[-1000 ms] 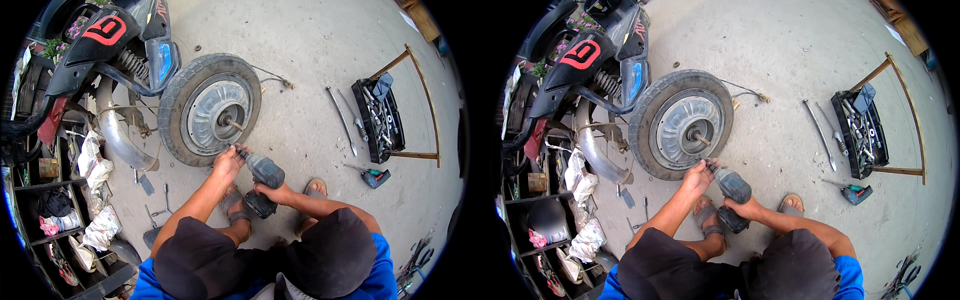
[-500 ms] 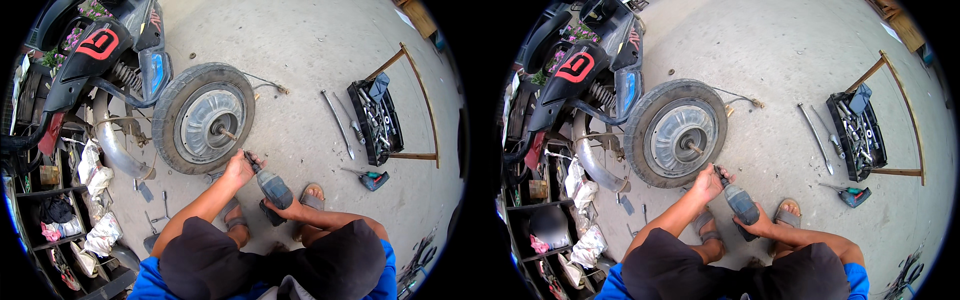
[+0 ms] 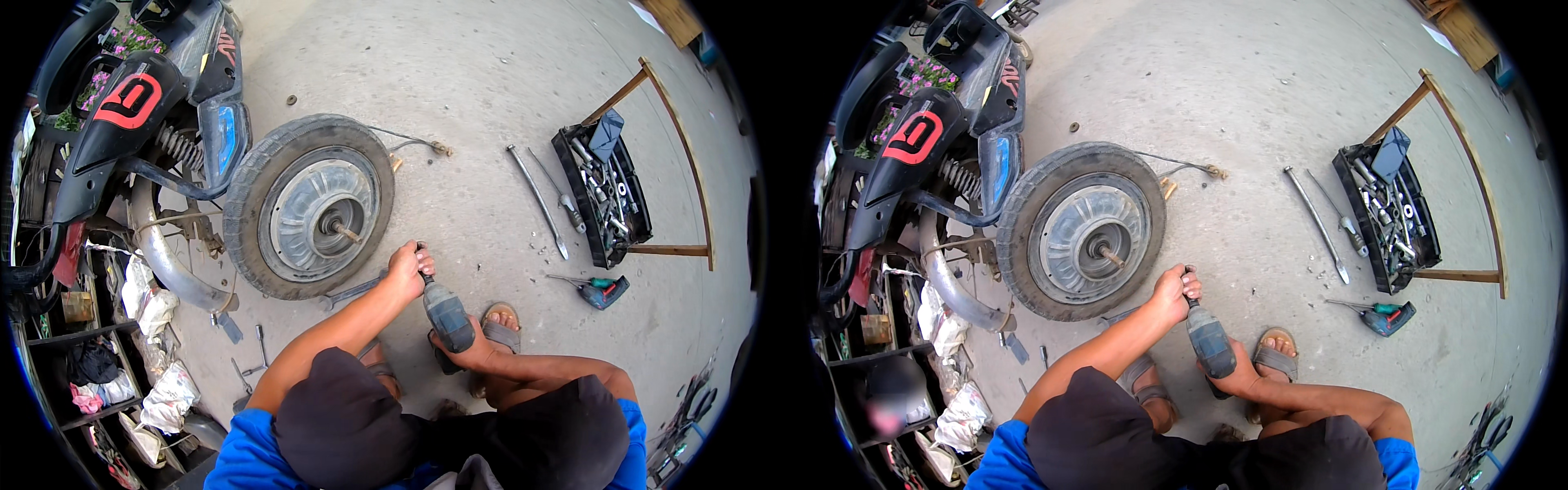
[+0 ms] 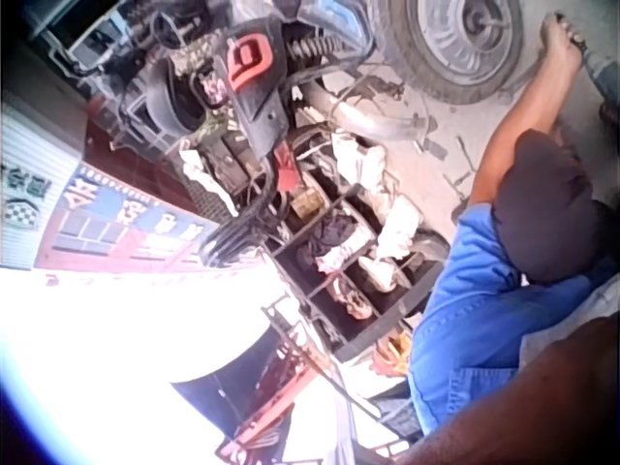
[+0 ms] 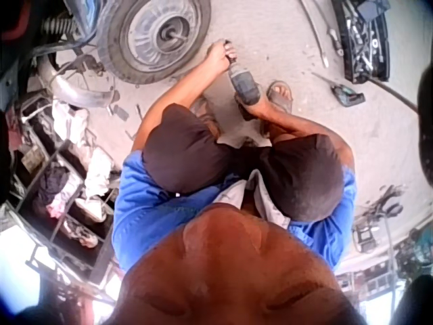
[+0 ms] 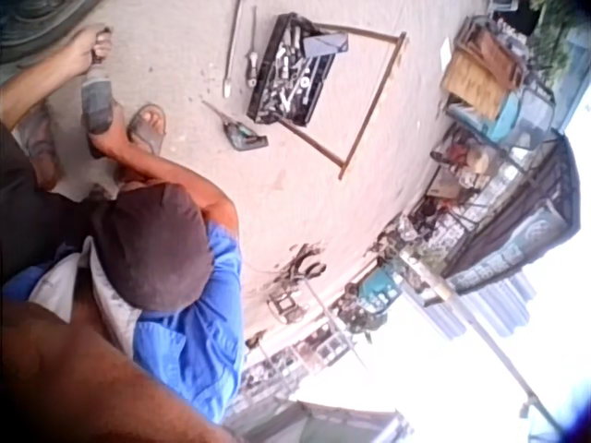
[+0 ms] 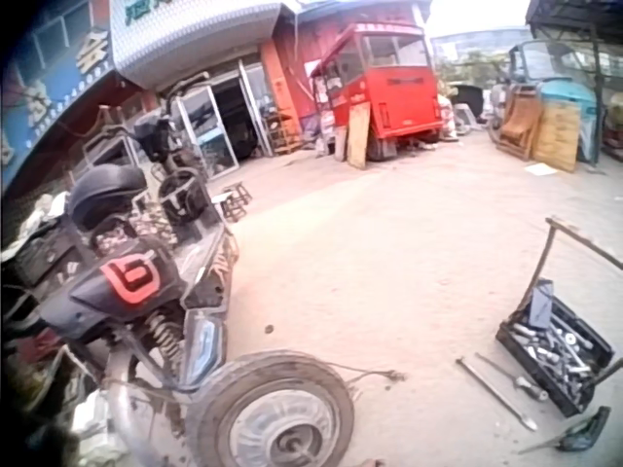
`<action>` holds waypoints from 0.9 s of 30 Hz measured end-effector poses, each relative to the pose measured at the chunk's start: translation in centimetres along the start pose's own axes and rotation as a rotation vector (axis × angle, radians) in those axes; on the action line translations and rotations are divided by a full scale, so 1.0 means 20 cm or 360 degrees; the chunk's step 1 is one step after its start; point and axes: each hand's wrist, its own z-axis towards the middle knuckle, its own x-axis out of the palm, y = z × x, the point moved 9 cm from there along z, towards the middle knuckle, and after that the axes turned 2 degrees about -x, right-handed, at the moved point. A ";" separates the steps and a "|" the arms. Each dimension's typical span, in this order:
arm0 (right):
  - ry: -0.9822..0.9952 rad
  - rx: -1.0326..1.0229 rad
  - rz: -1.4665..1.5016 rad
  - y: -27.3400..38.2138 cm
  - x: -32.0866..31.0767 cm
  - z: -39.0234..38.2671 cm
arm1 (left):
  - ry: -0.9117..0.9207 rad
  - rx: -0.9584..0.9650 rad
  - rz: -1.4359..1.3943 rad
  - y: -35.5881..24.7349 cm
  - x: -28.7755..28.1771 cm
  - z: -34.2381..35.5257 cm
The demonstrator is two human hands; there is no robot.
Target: The person uses a cordless impact driver to remove bolts from a motorcycle wheel hub. They repeatedly attach and detach the driver to the bolts, removing them one by one and placing them on the ground.
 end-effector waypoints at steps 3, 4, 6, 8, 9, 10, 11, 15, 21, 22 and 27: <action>-0.0012 0.0025 0.0011 0.00 -0.02 -0.01 | -0.0039 0.0023 -0.0037 0.02 0.01 0.02; -0.0033 0.0065 0.0035 0.01 -0.04 -0.02 | -0.0065 0.0037 -0.0053 0.03 0.01 0.01; -0.0087 0.0081 0.0077 0.02 -0.05 -0.02 | -0.0032 0.0070 -0.0079 0.03 0.04 0.00; -0.0152 0.0035 0.0112 0.03 -0.07 -0.03 | 0.0014 0.0081 -0.0089 0.04 0.07 -0.01; -0.0136 0.0002 0.0104 0.04 -0.06 -0.02 | 0.0063 0.0058 -0.0110 0.03 0.05 0.00; -0.0131 -0.0025 0.0095 0.04 -0.06 -0.02 | 0.0117 0.0023 -0.0125 0.03 0.03 0.03; -0.0124 -0.0052 0.0086 0.04 -0.05 -0.02 | 0.0170 -0.0010 -0.0141 0.02 0.01 0.06; -0.0128 -0.0205 -0.0077 0.02 -0.04 -0.02 | 0.0074 -0.0040 -0.0194 0.03 0.02 0.03; -0.0175 -0.0078 0.0098 0.03 -0.07 -0.02 | -0.0071 0.0120 -0.0216 0.02 0.07 -0.02; -0.0179 -0.0082 0.0103 0.04 -0.07 -0.02 | 0.0041 0.0101 -0.0221 0.02 0.06 -0.01; 0.0042 -0.0050 0.0083 -0.01 -0.02 0.00 | 0.0220 -0.0027 -0.0188 0.03 0.05 0.02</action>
